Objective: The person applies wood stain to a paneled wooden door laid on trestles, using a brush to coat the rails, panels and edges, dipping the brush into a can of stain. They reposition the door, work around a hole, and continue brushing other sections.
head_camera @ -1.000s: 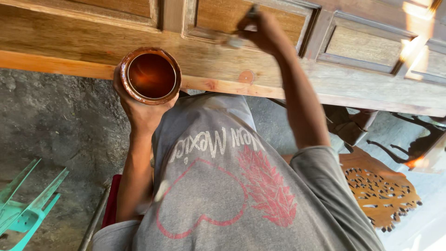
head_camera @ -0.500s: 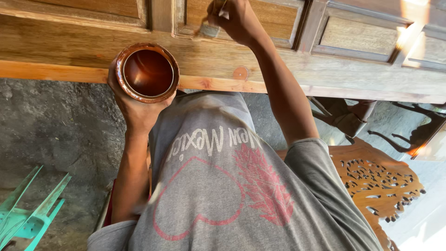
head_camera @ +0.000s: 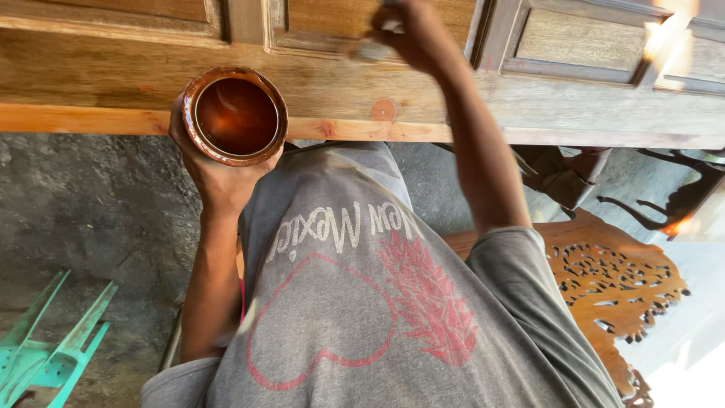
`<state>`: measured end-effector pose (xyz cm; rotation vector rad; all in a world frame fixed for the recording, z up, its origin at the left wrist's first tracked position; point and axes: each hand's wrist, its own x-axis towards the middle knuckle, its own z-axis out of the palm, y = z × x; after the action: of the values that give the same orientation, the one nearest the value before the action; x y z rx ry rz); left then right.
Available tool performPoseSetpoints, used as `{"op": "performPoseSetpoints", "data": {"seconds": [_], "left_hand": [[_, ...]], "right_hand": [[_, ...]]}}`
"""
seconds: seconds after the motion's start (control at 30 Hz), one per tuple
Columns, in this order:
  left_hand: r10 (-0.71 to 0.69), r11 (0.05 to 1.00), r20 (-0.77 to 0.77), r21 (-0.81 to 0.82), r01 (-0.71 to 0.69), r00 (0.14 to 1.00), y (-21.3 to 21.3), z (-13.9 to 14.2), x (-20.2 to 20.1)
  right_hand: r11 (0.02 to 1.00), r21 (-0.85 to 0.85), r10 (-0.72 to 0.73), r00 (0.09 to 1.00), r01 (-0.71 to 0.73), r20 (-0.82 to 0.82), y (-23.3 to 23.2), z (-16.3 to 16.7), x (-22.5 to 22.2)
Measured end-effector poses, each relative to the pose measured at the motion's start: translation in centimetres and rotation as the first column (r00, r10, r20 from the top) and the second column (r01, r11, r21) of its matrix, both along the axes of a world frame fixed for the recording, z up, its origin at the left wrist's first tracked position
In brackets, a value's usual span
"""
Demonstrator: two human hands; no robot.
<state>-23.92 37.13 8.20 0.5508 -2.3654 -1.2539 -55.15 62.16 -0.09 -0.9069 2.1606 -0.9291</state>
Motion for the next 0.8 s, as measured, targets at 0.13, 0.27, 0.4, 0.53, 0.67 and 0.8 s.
{"op": "performPoseSetpoints", "data": {"seconds": [0.13,0.27,0.4,0.53,0.67,0.8], "left_hand": [[0.000,0.997,-0.034,0.080,0.002,0.999,-0.1,-0.4,0.0],[0.010,0.998,-0.038,0.063,-0.007,0.999,-0.1,-0.7,-0.1],[0.000,1.000,-0.034,0.017,0.000,0.999,-0.2,-0.7,-0.3],[-0.040,0.997,-0.049,0.069,0.044,0.998,-0.3,-0.6,-0.3],[-0.022,0.994,-0.054,0.108,0.028,0.998,-0.4,-0.5,-0.4],[-0.029,0.997,-0.067,0.070,0.034,0.997,-0.4,-0.3,-0.7]], "right_hand": [[0.871,0.441,-0.241,0.970,0.216,0.000,10.6,3.3,-3.6],[0.862,0.498,0.145,0.898,0.091,-0.415,11.8,3.4,-3.8],[0.930,0.368,0.103,0.950,0.014,-0.295,7.8,0.7,-1.0],[0.996,0.087,-0.018,0.988,0.032,-0.152,9.9,0.8,-1.3],[0.901,0.423,0.028,0.958,0.100,-0.285,13.9,2.5,-3.4],[0.868,0.492,0.181,0.885,0.061,-0.429,9.7,2.1,-1.9]]}}
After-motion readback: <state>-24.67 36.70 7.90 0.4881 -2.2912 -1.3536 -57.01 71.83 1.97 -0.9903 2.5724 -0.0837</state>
